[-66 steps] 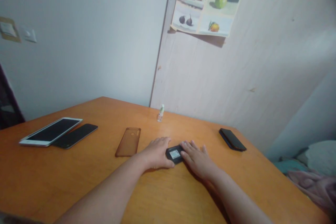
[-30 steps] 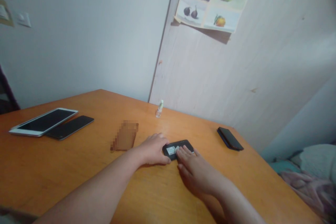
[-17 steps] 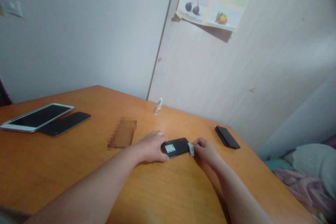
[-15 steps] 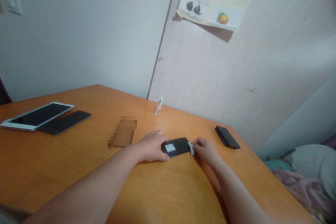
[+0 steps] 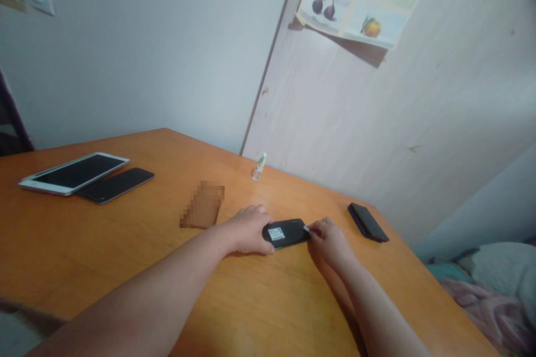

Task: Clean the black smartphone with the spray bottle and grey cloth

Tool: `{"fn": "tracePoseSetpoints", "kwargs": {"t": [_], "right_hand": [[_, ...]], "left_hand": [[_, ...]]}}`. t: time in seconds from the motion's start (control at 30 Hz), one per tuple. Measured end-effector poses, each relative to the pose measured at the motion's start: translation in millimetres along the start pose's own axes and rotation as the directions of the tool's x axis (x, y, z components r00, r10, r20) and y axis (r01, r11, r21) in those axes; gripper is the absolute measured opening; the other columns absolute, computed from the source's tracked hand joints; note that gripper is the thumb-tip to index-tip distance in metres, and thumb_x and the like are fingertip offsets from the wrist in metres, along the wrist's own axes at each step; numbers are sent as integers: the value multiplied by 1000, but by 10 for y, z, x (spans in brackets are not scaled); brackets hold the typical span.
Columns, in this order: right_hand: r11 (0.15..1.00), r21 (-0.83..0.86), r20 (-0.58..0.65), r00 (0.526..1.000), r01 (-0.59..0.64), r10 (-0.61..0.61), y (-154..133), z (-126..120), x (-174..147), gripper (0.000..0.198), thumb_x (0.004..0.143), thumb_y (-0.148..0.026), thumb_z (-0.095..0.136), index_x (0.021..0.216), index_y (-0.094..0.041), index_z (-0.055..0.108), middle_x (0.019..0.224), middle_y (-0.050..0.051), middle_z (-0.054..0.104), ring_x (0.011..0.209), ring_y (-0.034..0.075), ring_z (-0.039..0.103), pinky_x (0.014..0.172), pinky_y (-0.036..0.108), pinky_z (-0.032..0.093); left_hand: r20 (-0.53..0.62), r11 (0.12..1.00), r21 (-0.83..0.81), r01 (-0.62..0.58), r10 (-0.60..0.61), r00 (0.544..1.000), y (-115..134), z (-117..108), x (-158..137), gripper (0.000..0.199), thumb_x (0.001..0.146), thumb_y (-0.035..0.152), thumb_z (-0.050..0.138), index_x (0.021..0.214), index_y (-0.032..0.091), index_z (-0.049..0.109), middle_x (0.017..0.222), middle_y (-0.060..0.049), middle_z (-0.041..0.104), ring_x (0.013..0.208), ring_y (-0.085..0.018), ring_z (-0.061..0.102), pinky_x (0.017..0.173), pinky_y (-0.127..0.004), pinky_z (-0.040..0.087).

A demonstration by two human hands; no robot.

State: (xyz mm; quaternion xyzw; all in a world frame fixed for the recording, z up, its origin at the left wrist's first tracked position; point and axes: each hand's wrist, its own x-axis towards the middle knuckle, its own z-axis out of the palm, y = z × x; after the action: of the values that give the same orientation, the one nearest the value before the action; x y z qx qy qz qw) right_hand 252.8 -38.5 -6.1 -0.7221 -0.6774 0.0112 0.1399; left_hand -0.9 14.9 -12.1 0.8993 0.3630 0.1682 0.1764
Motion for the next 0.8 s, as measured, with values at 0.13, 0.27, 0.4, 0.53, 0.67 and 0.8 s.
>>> {"fn": "tracePoseSetpoints", "kwargs": {"t": [0.13, 0.27, 0.4, 0.53, 0.67, 0.8], "right_hand": [[986, 51, 38, 986, 158, -160, -299, -24, -173, 24, 85, -14, 50, 93, -18, 72, 94, 8, 64, 87, 19, 61, 77, 27, 47], [878, 190, 116, 878, 439, -464, -679, -107, -424, 28, 90, -15, 44, 95, -22, 71, 107, 6, 68, 97, 19, 61, 85, 28, 47], [938, 73, 214, 914, 338, -345, -536, -191, -373, 32, 92, -20, 43, 104, -20, 72, 118, 9, 69, 106, 23, 64, 94, 34, 47], [980, -112, 243, 961, 165, -134, -435, -222, -369, 44, 94, -26, 41, 130, -11, 61, 135, 19, 60, 116, 31, 62, 99, 43, 47], [936, 66, 303, 887, 346, -349, -685, -261, -560, 50, 98, -33, 38, 143, -17, 51, 150, 12, 45, 135, 25, 48, 110, 38, 39], [946, 80, 320, 891, 314, -323, -608, -250, -494, 50, 100, -39, 36, 143, -18, 51, 151, 10, 44, 138, 25, 44, 114, 41, 34]], "left_hand": [[17, 1000, -9, 9, -8, 1000, 16, -8, -9, 51, 62, 54, 73, 104, 26, 69, 103, -7, 62, 98, -28, 60, 82, -35, 49], [27, 1000, 2, 0, 0, 1000, 34, -26, -15, 46, 64, 52, 71, 102, 26, 69, 102, -7, 62, 99, -28, 60, 81, -34, 48], [33, 1000, 9, 2, -2, 999, 24, -30, -5, 50, 63, 54, 71, 104, 26, 68, 103, -7, 62, 99, -28, 60, 81, -34, 48], [44, 1000, 3, 0, 0, 999, 8, -21, 1, 51, 61, 55, 73, 103, 26, 68, 103, -7, 61, 100, -28, 59, 83, -34, 48], [36, 1000, 13, -12, 12, 999, 12, -32, -10, 47, 62, 52, 72, 100, 25, 67, 103, -6, 60, 100, -28, 58, 81, -33, 48], [36, 1000, 13, -19, 18, 999, 17, -41, -13, 45, 64, 50, 71, 101, 25, 67, 102, -7, 60, 99, -27, 59, 82, -33, 48]]}}
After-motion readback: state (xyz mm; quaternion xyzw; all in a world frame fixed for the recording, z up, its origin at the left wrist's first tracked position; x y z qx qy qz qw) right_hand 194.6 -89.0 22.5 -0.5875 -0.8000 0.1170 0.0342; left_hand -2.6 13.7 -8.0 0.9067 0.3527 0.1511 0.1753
